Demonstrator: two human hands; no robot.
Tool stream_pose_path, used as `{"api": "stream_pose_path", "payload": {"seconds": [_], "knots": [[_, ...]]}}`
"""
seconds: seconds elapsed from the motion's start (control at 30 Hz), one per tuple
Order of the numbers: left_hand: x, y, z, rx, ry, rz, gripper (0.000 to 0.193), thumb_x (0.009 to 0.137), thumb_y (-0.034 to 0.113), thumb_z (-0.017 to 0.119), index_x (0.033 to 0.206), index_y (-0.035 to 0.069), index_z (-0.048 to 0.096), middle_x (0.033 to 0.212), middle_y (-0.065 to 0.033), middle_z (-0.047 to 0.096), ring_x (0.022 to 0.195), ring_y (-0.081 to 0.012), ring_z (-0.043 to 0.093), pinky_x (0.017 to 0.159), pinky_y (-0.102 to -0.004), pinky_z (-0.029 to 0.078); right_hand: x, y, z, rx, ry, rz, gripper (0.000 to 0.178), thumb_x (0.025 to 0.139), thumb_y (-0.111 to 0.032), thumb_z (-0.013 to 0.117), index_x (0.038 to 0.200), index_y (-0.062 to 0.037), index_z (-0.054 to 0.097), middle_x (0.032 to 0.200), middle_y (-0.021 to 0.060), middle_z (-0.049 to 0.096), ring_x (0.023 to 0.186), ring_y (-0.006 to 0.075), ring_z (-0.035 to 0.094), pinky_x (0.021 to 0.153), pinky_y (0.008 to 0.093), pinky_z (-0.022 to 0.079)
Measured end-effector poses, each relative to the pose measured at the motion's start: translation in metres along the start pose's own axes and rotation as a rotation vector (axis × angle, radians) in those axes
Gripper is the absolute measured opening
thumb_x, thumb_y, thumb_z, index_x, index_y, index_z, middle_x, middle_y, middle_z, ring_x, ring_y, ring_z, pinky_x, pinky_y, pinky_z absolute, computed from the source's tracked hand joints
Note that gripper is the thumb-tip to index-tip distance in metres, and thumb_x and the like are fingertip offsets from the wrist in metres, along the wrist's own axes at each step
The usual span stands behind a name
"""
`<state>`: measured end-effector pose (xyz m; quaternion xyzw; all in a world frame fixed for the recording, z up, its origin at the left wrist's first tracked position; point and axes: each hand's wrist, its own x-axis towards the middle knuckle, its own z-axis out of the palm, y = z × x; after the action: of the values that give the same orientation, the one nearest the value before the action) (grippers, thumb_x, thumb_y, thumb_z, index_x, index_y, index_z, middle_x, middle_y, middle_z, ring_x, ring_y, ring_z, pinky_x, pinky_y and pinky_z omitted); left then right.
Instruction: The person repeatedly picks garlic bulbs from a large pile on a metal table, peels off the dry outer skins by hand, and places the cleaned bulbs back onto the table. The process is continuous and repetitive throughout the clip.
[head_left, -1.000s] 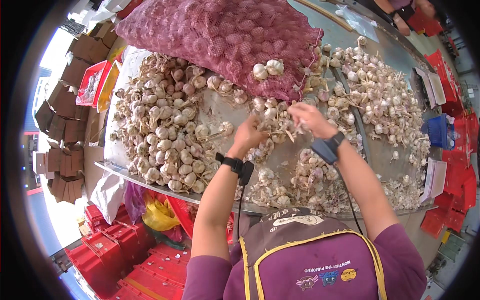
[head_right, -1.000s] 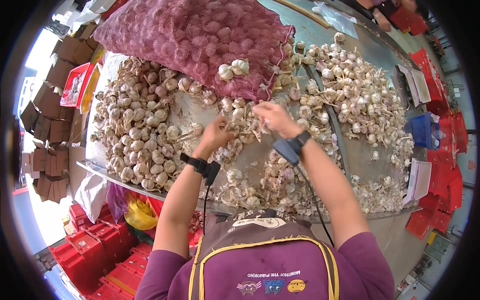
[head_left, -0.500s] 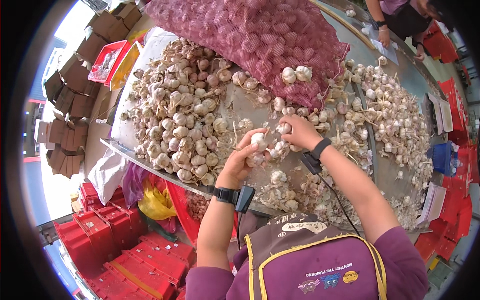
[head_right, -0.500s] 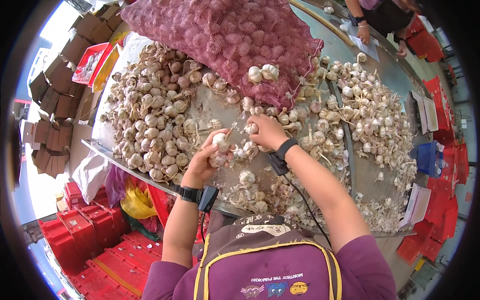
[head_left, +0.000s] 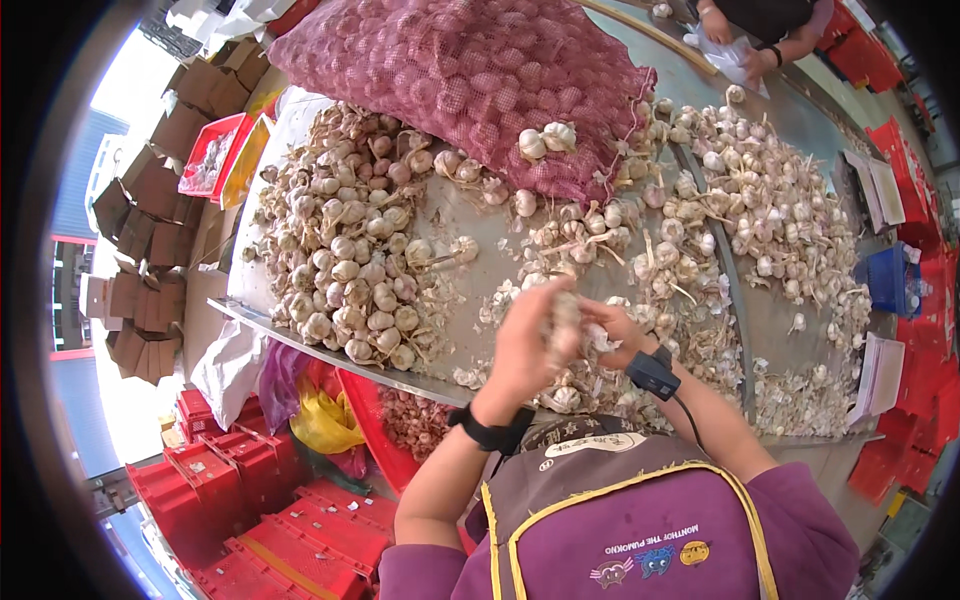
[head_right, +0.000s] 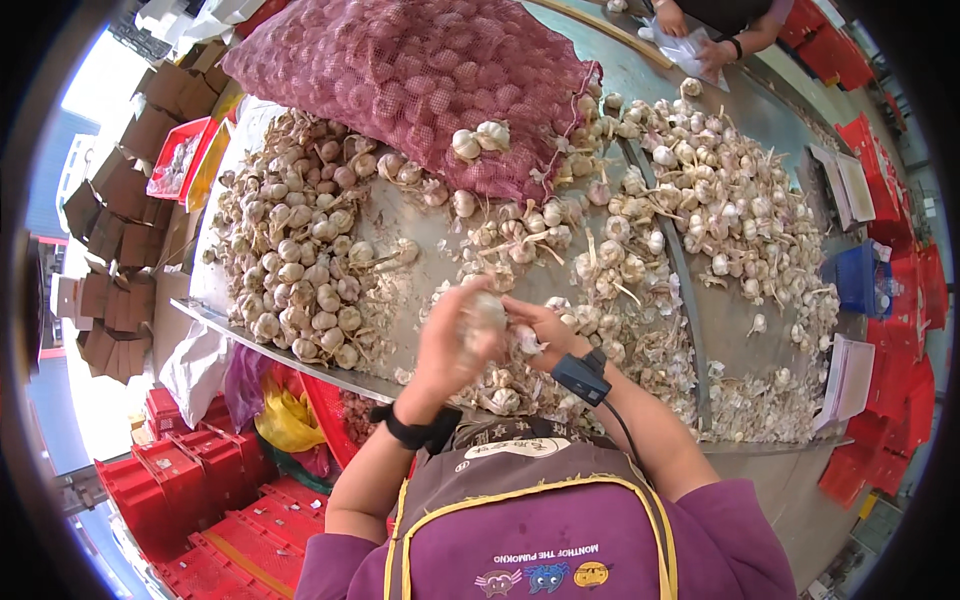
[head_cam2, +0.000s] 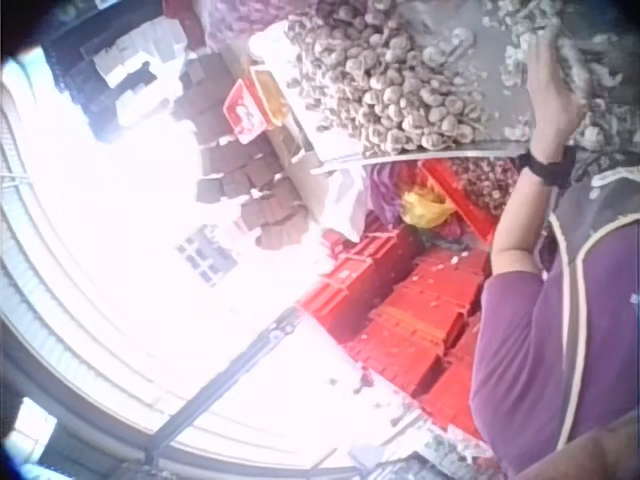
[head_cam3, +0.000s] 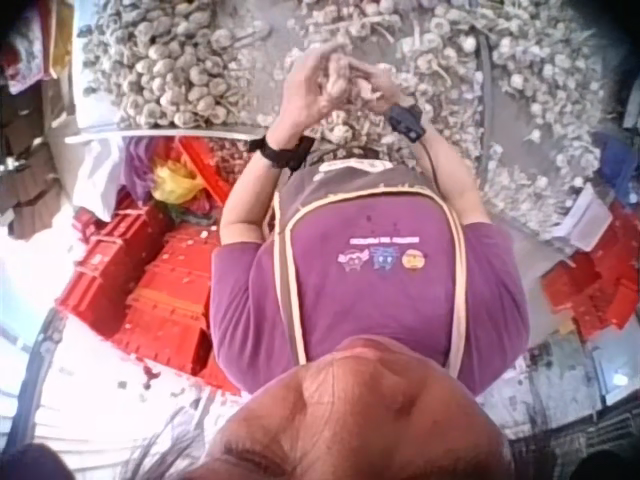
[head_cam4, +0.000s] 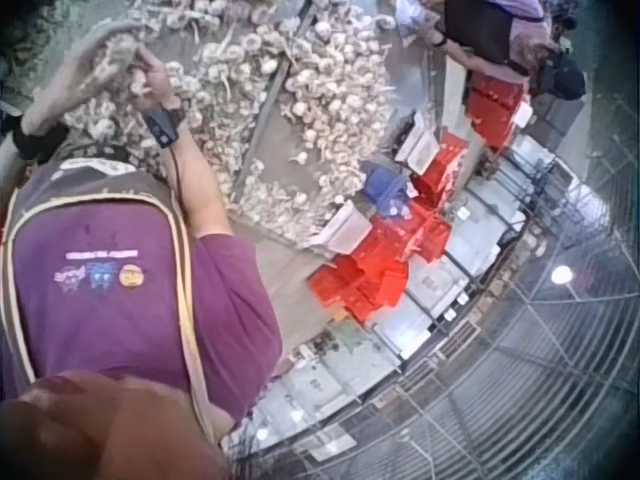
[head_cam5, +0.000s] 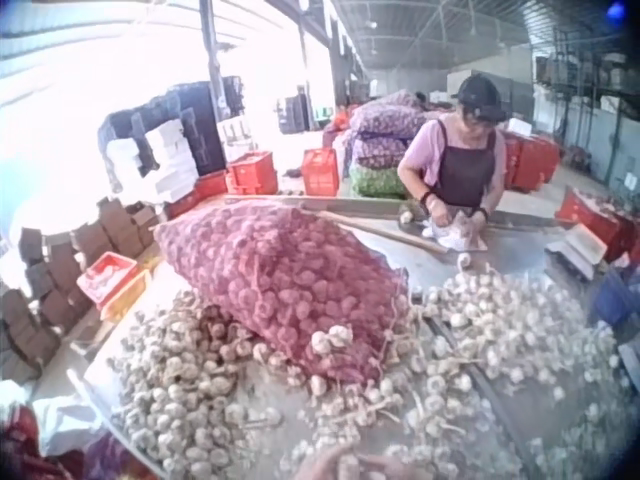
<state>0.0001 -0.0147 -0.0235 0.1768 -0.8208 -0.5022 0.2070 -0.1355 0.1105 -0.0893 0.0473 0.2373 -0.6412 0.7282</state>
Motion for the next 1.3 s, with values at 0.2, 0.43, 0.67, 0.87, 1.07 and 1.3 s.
{"api": "stream_pose_path", "payload": {"seconds": [0.2,0.43,0.67,0.87,1.07,1.3], "knots": [[-0.003,0.039,0.039,0.299,-0.237,0.179,0.06,0.075,0.02,0.071,0.131,0.01,0.051,0.136,-0.0155,0.046,0.132,-0.0374,0.038,0.111,-0.056,0.025,-0.021,0.004,-0.024,0.236,0.239,-0.153,0.036,0.098,-0.037,0.05,0.118,-0.0068,0.052,0.105,0.0089,0.061,0.084,0.0174,0.066,0.067,0.0331,0.061],[0.025,-0.007,-0.003,0.272,0.052,-0.097,0.038,0.08,0.015,0.069,0.115,0.006,0.059,0.116,-0.0177,0.057,0.112,-0.0362,0.055,0.094,-0.0423,0.047,-0.103,-0.176,-0.024,0.746,-0.411,-0.501,0.06,0.088,-0.034,0.065,0.135,-0.0049,0.042,0.138,0.0172,0.047,0.112,0.0322,0.059,0.1,0.0513,0.05],[0.016,-0.075,-0.017,0.574,-0.089,-0.197,0.033,0.078,0.007,0.062,0.111,0.007,0.059,0.108,-0.0159,0.058,0.102,-0.037,0.056,0.085,-0.0448,0.049,-0.107,-0.197,-0.059,0.32,0.039,-0.877,0.044,0.094,-0.031,0.06,0.122,0.0017,0.053,0.122,0.0169,0.061,0.114,0.0292,0.06,0.095,0.0418,0.053],[0.012,-0.104,0.003,0.631,-0.2,-0.285,0.028,0.075,0.005,0.06,0.103,0.006,0.058,0.105,-0.0155,0.057,0.102,-0.0354,0.056,0.08,-0.0463,0.05,0.006,-0.065,-0.007,-1.38,0.458,-0.325,0.037,0.086,-0.021,0.067,0.121,-0.0128,0.058,0.109,0.0075,0.064,0.096,0.0186,0.065,0.08,0.0315,0.054],[0.01,-0.094,-0.023,0.729,-0.079,-0.272,0.033,0.075,0.009,0.065,0.108,0.008,0.061,0.111,-0.0156,0.056,0.102,-0.036,0.056,0.082,-0.0449,0.049,0.056,-0.036,-0.018,-1.993,0.408,-0.393,0.037,0.081,-0.02,0.068,0.117,-0.0154,0.06,0.114,0.006,0.061,0.104,0.0257,0.061,0.088,0.0369,0.05],[0.02,-0.083,0.002,0.634,-0.215,-0.05,0.044,0.074,0.01,0.068,0.117,0.012,0.059,0.113,-0.0152,0.054,0.106,-0.0351,0.056,0.081,-0.0446,0.05,0.016,-0.071,-0.012,-0.751,0.32,-0.139,0.032,0.085,-0.018,0.061,0.115,-0.0058,0.061,0.105,0.0074,0.066,0.092,0.0171,0.064,0.074,0.0309,0.053]]}}
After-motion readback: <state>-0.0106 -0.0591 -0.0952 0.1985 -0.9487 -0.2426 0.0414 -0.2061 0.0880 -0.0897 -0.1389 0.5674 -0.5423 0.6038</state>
